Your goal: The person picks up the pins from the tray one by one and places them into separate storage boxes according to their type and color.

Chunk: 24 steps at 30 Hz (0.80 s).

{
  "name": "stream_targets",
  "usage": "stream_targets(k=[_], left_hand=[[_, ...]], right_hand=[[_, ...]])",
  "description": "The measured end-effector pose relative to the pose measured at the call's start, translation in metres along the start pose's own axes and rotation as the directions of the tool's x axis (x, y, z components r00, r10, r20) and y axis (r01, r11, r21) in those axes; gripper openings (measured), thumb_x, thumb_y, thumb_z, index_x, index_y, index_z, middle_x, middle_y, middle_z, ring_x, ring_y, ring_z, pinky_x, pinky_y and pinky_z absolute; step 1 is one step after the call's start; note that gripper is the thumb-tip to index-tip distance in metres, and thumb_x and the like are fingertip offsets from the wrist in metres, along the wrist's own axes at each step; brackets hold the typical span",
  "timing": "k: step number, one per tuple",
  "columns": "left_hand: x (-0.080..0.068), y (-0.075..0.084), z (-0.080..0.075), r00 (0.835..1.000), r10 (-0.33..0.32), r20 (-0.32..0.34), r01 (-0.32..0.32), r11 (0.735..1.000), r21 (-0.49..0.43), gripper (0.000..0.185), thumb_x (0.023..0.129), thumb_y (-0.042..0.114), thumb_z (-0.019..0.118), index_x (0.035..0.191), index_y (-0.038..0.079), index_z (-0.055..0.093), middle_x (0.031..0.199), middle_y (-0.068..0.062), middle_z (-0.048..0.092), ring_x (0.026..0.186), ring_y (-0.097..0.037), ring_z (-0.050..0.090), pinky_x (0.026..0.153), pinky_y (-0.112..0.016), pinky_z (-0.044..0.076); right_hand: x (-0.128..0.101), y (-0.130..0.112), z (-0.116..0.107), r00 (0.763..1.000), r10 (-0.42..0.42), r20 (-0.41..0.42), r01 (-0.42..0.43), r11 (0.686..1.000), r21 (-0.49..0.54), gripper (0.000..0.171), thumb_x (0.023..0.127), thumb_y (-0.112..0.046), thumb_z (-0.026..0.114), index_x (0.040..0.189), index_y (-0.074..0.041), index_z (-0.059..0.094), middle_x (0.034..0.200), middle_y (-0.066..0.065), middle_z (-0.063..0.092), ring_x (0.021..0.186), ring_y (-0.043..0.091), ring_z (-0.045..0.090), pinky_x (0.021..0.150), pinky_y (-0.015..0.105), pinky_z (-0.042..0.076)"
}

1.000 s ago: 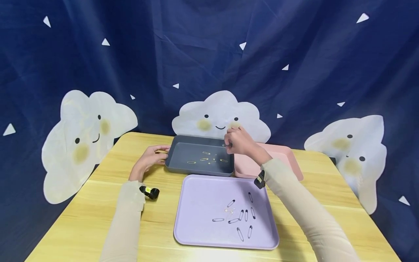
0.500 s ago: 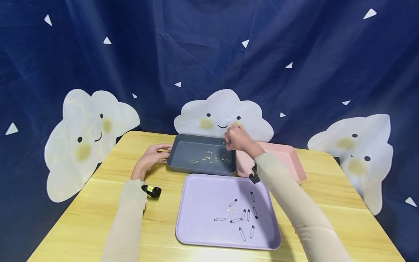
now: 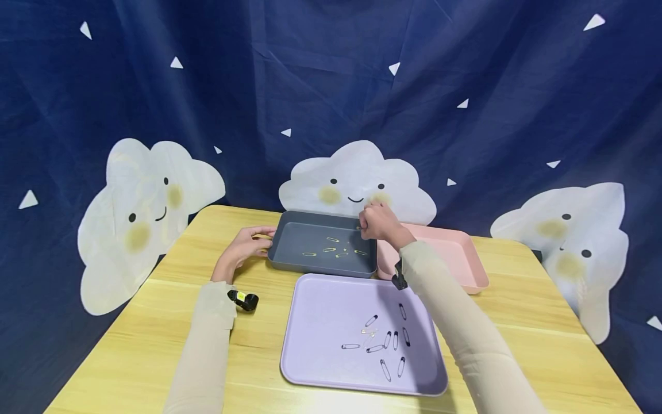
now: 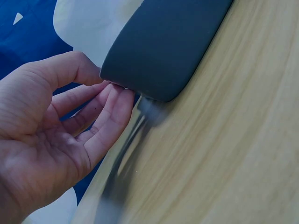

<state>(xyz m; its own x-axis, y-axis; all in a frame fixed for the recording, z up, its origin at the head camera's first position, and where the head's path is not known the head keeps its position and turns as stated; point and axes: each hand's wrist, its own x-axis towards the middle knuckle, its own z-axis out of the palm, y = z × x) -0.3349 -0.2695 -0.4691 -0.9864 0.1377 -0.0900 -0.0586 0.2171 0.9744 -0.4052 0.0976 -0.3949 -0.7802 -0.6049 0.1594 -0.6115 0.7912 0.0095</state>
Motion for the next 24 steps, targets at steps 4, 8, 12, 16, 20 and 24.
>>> stream_targets(k=[4, 8, 12, 16, 20, 24], left_hand=[[0.001, -0.002, 0.001, 1.000, 0.005, 0.000, -0.005, 1.000, 0.005, 0.053, 0.094, 0.000, 0.058, 0.146, -0.005, 0.050, 0.142, -0.031, 0.053, 0.101, -0.021, 0.068, 0.076, -0.025, 0.060], [0.001, -0.003, 0.001, 1.000, 0.007, -0.002, -0.007, 1.000, 0.005, 0.053, 0.094, -0.001, 0.058, 0.146, -0.005, 0.051, 0.141, -0.031, 0.054, 0.099, -0.020, 0.068, 0.075, -0.025, 0.060], [0.001, -0.002, 0.000, 1.000, 0.013, -0.004, -0.013, 1.000, -0.002, 0.052, 0.094, -0.001, 0.058, 0.146, -0.005, 0.051, 0.141, -0.032, 0.054, 0.098, -0.019, 0.068, 0.074, -0.025, 0.060], [0.001, -0.001, 0.000, 1.000, 0.015, -0.004, -0.015, 1.000, -0.013, 0.052, 0.094, -0.002, 0.057, 0.146, -0.005, 0.051, 0.141, -0.032, 0.054, 0.098, -0.018, 0.068, 0.074, -0.025, 0.060], [0.001, -0.002, -0.001, 1.000, 0.012, -0.001, -0.012, 1.000, -0.009, 0.052, 0.095, -0.002, 0.057, 0.146, -0.005, 0.051, 0.141, -0.032, 0.053, 0.098, -0.018, 0.068, 0.075, -0.025, 0.060], [0.002, -0.002, 0.000, 1.000, 0.011, 0.002, -0.011, 1.000, -0.008, 0.052, 0.095, -0.002, 0.057, 0.146, -0.005, 0.050, 0.141, -0.032, 0.053, 0.098, -0.018, 0.068, 0.075, -0.025, 0.060]], right_hand=[[0.000, 0.002, 0.006, 1.000, 0.014, 0.018, -0.014, 1.000, 0.006, 0.016, 0.069, -0.010, 0.071, 0.062, -0.016, 0.057, 0.077, 0.001, 0.057, 0.084, 0.027, 0.051, 0.080, 0.044, 0.041], [0.000, 0.003, 0.010, 1.000, 0.014, 0.027, -0.015, 1.000, 0.005, 0.016, 0.070, -0.012, 0.073, 0.063, -0.016, 0.059, 0.076, 0.000, 0.058, 0.083, 0.026, 0.052, 0.080, 0.044, 0.041], [0.000, 0.004, 0.013, 0.999, 0.024, 0.032, -0.024, 1.000, 0.000, 0.015, 0.069, -0.013, 0.074, 0.063, -0.016, 0.060, 0.077, 0.001, 0.060, 0.085, 0.027, 0.052, 0.082, 0.044, 0.042], [0.000, 0.005, 0.017, 0.998, 0.040, 0.042, -0.040, 0.999, 0.002, 0.015, 0.069, -0.013, 0.076, 0.063, -0.016, 0.062, 0.076, 0.002, 0.064, 0.085, 0.027, 0.052, 0.081, 0.045, 0.042], [-0.001, 0.005, 0.020, 0.997, 0.055, 0.054, -0.055, 0.998, 0.004, 0.014, 0.070, -0.013, 0.076, 0.065, -0.016, 0.063, 0.076, 0.002, 0.066, 0.085, 0.027, 0.052, 0.081, 0.044, 0.042], [-0.002, 0.006, 0.022, 0.997, 0.065, 0.052, -0.065, 0.998, 0.010, 0.014, 0.070, -0.012, 0.076, 0.065, -0.015, 0.064, 0.075, 0.001, 0.066, 0.086, 0.027, 0.053, 0.081, 0.044, 0.042]])
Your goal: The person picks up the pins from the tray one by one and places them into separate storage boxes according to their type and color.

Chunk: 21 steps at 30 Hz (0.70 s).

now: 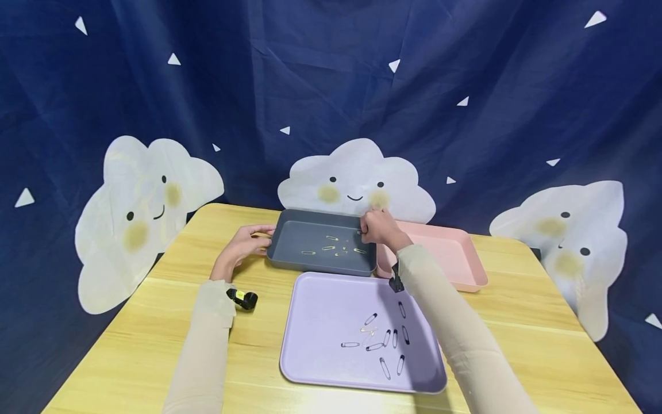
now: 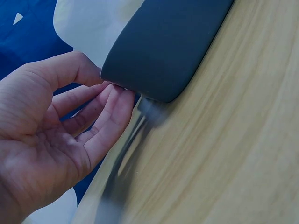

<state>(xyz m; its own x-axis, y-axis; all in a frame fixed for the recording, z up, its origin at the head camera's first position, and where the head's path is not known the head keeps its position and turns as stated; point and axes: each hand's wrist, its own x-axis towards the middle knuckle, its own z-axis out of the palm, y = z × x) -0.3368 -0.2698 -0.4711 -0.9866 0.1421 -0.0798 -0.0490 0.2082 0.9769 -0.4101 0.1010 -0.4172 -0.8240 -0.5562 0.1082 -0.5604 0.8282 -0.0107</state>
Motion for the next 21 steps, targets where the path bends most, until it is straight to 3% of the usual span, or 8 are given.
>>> stream_targets(k=[5, 13, 21], left_hand=[[0.0005, 0.0017, 0.0005, 1.000, -0.001, 0.003, 0.001, 1.000, -0.007, 0.052, 0.094, -0.001, 0.058, 0.146, -0.005, 0.051, 0.141, -0.032, 0.054, 0.098, -0.020, 0.068, 0.074, -0.025, 0.060], [-0.0004, 0.0020, -0.0002, 1.000, -0.006, 0.010, 0.006, 1.000, -0.002, 0.053, 0.095, -0.001, 0.057, 0.147, -0.004, 0.049, 0.143, -0.031, 0.052, 0.107, -0.025, 0.067, 0.079, -0.027, 0.061], [-0.0016, 0.0033, 0.0000, 1.000, -0.009, 0.006, 0.009, 1.000, 0.002, 0.054, 0.095, -0.001, 0.058, 0.148, -0.003, 0.049, 0.144, -0.031, 0.052, 0.113, -0.031, 0.065, 0.083, -0.032, 0.061]], right_hand=[[-0.0021, 0.0011, 0.0021, 1.000, 0.008, 0.004, -0.008, 1.000, 0.006, 0.013, 0.071, -0.011, 0.077, 0.067, -0.015, 0.064, 0.078, 0.002, 0.064, 0.089, 0.028, 0.052, 0.083, 0.045, 0.041], [-0.0016, 0.0013, 0.0037, 1.000, 0.013, -0.007, -0.013, 1.000, 0.001, 0.017, 0.073, -0.019, 0.080, 0.084, -0.012, 0.068, 0.095, 0.006, 0.062, 0.101, 0.030, 0.054, 0.088, 0.048, 0.043], [-0.0016, -0.0004, -0.0002, 1.000, 0.000, -0.003, 0.000, 1.000, 0.001, 0.019, 0.073, -0.019, 0.081, 0.087, -0.010, 0.071, 0.095, 0.006, 0.063, 0.102, 0.030, 0.055, 0.091, 0.049, 0.043]])
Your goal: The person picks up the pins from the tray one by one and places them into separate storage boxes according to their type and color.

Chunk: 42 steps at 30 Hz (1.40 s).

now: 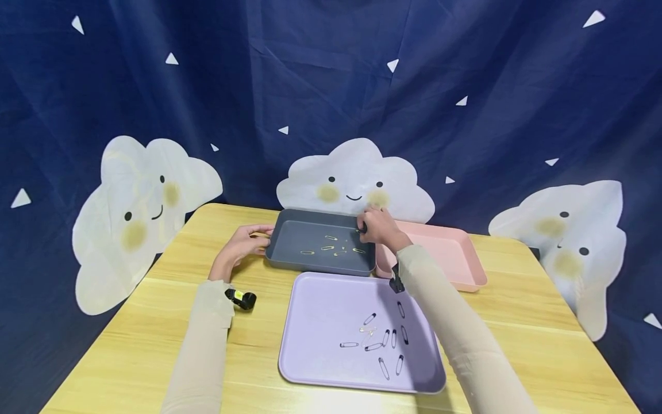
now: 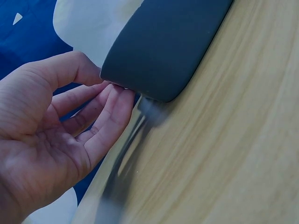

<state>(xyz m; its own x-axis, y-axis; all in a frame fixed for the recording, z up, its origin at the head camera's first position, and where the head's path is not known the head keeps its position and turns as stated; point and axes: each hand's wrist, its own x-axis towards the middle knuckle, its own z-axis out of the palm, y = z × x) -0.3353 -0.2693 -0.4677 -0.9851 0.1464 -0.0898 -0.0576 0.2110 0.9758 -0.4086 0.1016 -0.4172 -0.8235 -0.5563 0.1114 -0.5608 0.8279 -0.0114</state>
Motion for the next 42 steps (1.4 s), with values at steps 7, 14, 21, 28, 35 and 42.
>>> stream_targets(k=[7, 14, 21, 28, 35, 42], left_hand=[[0.001, -0.002, -0.001, 1.000, 0.006, -0.006, -0.006, 1.000, 0.011, 0.053, 0.095, -0.001, 0.057, 0.147, -0.005, 0.049, 0.144, -0.031, 0.053, 0.107, -0.026, 0.066, 0.076, -0.026, 0.060], [0.003, -0.004, -0.001, 1.000, 0.007, -0.003, -0.007, 1.000, 0.010, 0.054, 0.094, -0.001, 0.058, 0.147, -0.004, 0.049, 0.144, -0.031, 0.052, 0.103, -0.021, 0.067, 0.077, -0.026, 0.060], [0.004, -0.004, 0.000, 1.000, -0.004, 0.003, 0.004, 1.000, 0.003, 0.055, 0.095, 0.000, 0.058, 0.149, -0.002, 0.048, 0.145, -0.030, 0.051, 0.102, -0.019, 0.067, 0.077, -0.025, 0.060], [0.004, -0.001, 0.000, 1.000, -0.027, 0.003, 0.027, 0.999, -0.018, 0.056, 0.095, -0.001, 0.058, 0.149, -0.003, 0.047, 0.147, -0.031, 0.049, 0.099, -0.016, 0.066, 0.075, -0.025, 0.059], [-0.009, 0.014, 0.003, 1.000, -0.010, 0.021, 0.010, 1.000, -0.001, 0.056, 0.095, -0.002, 0.057, 0.148, -0.008, 0.045, 0.146, -0.034, 0.048, 0.110, -0.030, 0.066, 0.076, -0.027, 0.060], [-0.004, 0.009, 0.002, 1.000, -0.022, 0.017, 0.022, 1.000, -0.018, 0.055, 0.096, -0.003, 0.057, 0.149, -0.007, 0.044, 0.148, -0.034, 0.047, 0.109, -0.031, 0.067, 0.075, -0.027, 0.060]], right_hand=[[-0.003, 0.000, -0.001, 1.000, -0.031, 0.003, 0.031, 0.999, -0.016, 0.020, 0.074, -0.019, 0.080, 0.089, -0.010, 0.071, 0.096, 0.006, 0.064, 0.100, 0.030, 0.055, 0.090, 0.048, 0.043], [-0.008, 0.000, -0.002, 0.998, -0.060, 0.002, 0.060, 0.998, -0.034, 0.019, 0.074, -0.018, 0.080, 0.091, -0.011, 0.073, 0.095, 0.005, 0.065, 0.097, 0.029, 0.056, 0.089, 0.047, 0.044], [-0.017, -0.004, -0.005, 0.993, -0.120, -0.005, 0.119, 0.991, -0.065, 0.021, 0.074, -0.019, 0.081, 0.093, -0.012, 0.075, 0.098, 0.004, 0.067, 0.097, 0.027, 0.056, 0.086, 0.045, 0.044], [-0.033, -0.011, -0.009, 0.971, -0.230, -0.064, 0.226, 0.972, -0.058, 0.018, 0.073, -0.016, 0.081, 0.089, -0.011, 0.074, 0.092, 0.004, 0.065, 0.091, 0.027, 0.054, 0.080, 0.042, 0.041], [-0.050, -0.017, -0.015, 0.949, -0.302, -0.092, 0.298, 0.953, -0.050, 0.016, 0.076, -0.016, 0.080, 0.091, -0.012, 0.074, 0.089, 0.003, 0.065, 0.086, 0.023, 0.050, 0.076, 0.039, 0.039], [-0.076, -0.027, -0.021, 0.906, -0.396, -0.150, 0.399, 0.917, -0.014, 0.017, 0.074, -0.014, 0.081, 0.089, -0.014, 0.072, 0.088, 0.001, 0.061, 0.085, 0.021, 0.050, 0.076, 0.037, 0.040]])
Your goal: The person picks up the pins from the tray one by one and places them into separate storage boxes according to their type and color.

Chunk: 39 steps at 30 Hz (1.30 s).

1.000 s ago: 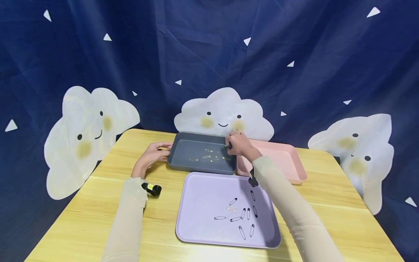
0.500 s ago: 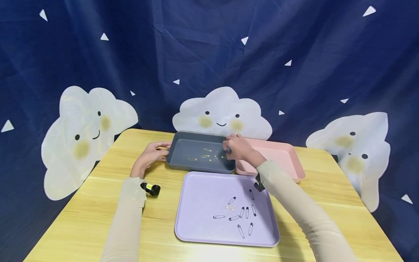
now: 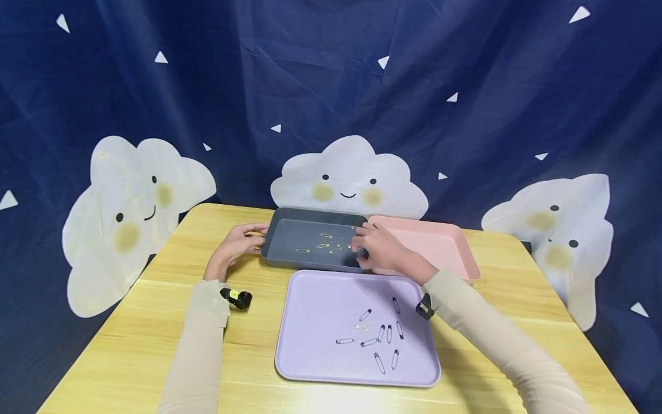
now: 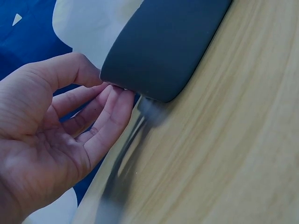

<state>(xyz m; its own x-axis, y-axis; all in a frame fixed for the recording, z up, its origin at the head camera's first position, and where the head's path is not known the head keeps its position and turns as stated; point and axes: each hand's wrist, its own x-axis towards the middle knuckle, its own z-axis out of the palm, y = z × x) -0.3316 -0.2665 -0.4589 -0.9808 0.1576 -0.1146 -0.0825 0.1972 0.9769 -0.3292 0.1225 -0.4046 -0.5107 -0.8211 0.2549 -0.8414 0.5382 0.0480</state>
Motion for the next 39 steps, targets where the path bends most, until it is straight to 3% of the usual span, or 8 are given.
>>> stream_targets(k=[5, 14, 20, 22, 28, 30, 35, 39], left_hand=[[0.007, -0.008, -0.002, 1.000, 0.001, -0.009, -0.001, 1.000, 0.016, 0.055, 0.097, -0.001, 0.057, 0.150, -0.004, 0.045, 0.149, -0.031, 0.048, 0.107, -0.026, 0.068, 0.079, -0.028, 0.061], [0.007, -0.008, -0.003, 1.000, 0.026, -0.016, -0.026, 1.000, 0.014, 0.055, 0.094, -0.001, 0.059, 0.148, -0.005, 0.047, 0.146, -0.032, 0.051, 0.094, -0.011, 0.069, 0.076, -0.025, 0.060], [0.006, -0.008, -0.001, 1.000, 0.015, -0.019, -0.014, 1.000, 0.017, 0.055, 0.095, -0.001, 0.059, 0.149, -0.005, 0.047, 0.146, -0.031, 0.050, 0.096, -0.013, 0.068, 0.076, -0.024, 0.060], [0.005, -0.008, -0.001, 1.000, 0.011, -0.018, -0.010, 1.000, 0.022, 0.056, 0.095, -0.001, 0.059, 0.149, -0.004, 0.047, 0.147, -0.031, 0.050, 0.098, -0.014, 0.068, 0.076, -0.024, 0.059], [0.005, -0.008, 0.000, 1.000, -0.011, -0.015, 0.012, 1.000, 0.011, 0.056, 0.094, -0.001, 0.059, 0.149, -0.004, 0.047, 0.148, -0.030, 0.050, 0.100, -0.015, 0.067, 0.076, -0.024, 0.059], [0.002, -0.003, 0.001, 1.000, -0.024, -0.008, 0.024, 1.000, 0.005, 0.057, 0.094, -0.001, 0.059, 0.150, -0.004, 0.046, 0.149, -0.030, 0.049, 0.102, -0.017, 0.067, 0.076, -0.024, 0.059], [-0.006, 0.009, 0.002, 0.999, -0.031, 0.008, 0.031, 0.999, -0.012, 0.057, 0.094, -0.004, 0.058, 0.149, -0.008, 0.044, 0.151, -0.032, 0.046, 0.101, -0.018, 0.068, 0.076, -0.026, 0.060], [-0.004, 0.004, 0.000, 1.000, -0.023, 0.001, 0.024, 1.000, -0.008, 0.057, 0.095, -0.003, 0.058, 0.150, -0.007, 0.044, 0.151, -0.031, 0.046, 0.100, -0.016, 0.068, 0.076, -0.024, 0.060]], right_hand=[[-0.015, -0.016, -0.003, 0.998, -0.057, -0.004, 0.057, 0.998, -0.028, 0.020, 0.071, -0.018, 0.082, 0.087, -0.017, 0.070, 0.083, -0.005, 0.055, 0.081, 0.017, 0.045, 0.072, 0.031, 0.035], [-0.040, -0.042, -0.009, 0.989, -0.138, 0.048, 0.140, 0.990, -0.035, 0.018, 0.070, -0.022, 0.082, 0.083, -0.021, 0.069, 0.081, -0.006, 0.057, 0.082, 0.015, 0.044, 0.073, 0.028, 0.035], [-0.058, -0.053, -0.009, 0.979, -0.173, 0.108, 0.175, 0.984, -0.011, 0.019, 0.071, -0.026, 0.082, 0.080, -0.024, 0.066, 0.082, -0.010, 0.054, 0.086, 0.012, 0.047, 0.076, 0.027, 0.037], [-0.064, -0.056, -0.007, 0.974, -0.192, 0.120, 0.196, 0.980, -0.019, 0.019, 0.071, -0.027, 0.082, 0.080, -0.024, 0.065, 0.082, -0.011, 0.053, 0.087, 0.013, 0.048, 0.082, 0.030, 0.042], [-0.080, -0.060, -0.002, 0.966, -0.185, 0.180, 0.191, 0.981, -0.016, 0.019, 0.072, -0.030, 0.083, 0.081, -0.026, 0.067, 0.083, -0.012, 0.054, 0.087, 0.011, 0.049, 0.083, 0.030, 0.043], [-0.083, -0.060, -0.001, 0.964, -0.174, 0.200, 0.178, 0.984, -0.005, 0.019, 0.072, -0.031, 0.083, 0.082, -0.026, 0.068, 0.084, -0.012, 0.055, 0.086, 0.010, 0.048, 0.078, 0.028, 0.039], [-0.086, -0.060, 0.001, 0.964, -0.162, 0.211, 0.163, 0.987, 0.012, 0.019, 0.070, -0.032, 0.084, 0.080, -0.026, 0.069, 0.085, -0.013, 0.057, 0.087, 0.009, 0.050, 0.078, 0.028, 0.041], [-0.085, -0.063, 0.003, 0.963, -0.166, 0.212, 0.165, 0.986, 0.022, 0.019, 0.070, -0.033, 0.084, 0.078, -0.027, 0.068, 0.085, -0.013, 0.056, 0.086, 0.009, 0.050, 0.078, 0.027, 0.040]])
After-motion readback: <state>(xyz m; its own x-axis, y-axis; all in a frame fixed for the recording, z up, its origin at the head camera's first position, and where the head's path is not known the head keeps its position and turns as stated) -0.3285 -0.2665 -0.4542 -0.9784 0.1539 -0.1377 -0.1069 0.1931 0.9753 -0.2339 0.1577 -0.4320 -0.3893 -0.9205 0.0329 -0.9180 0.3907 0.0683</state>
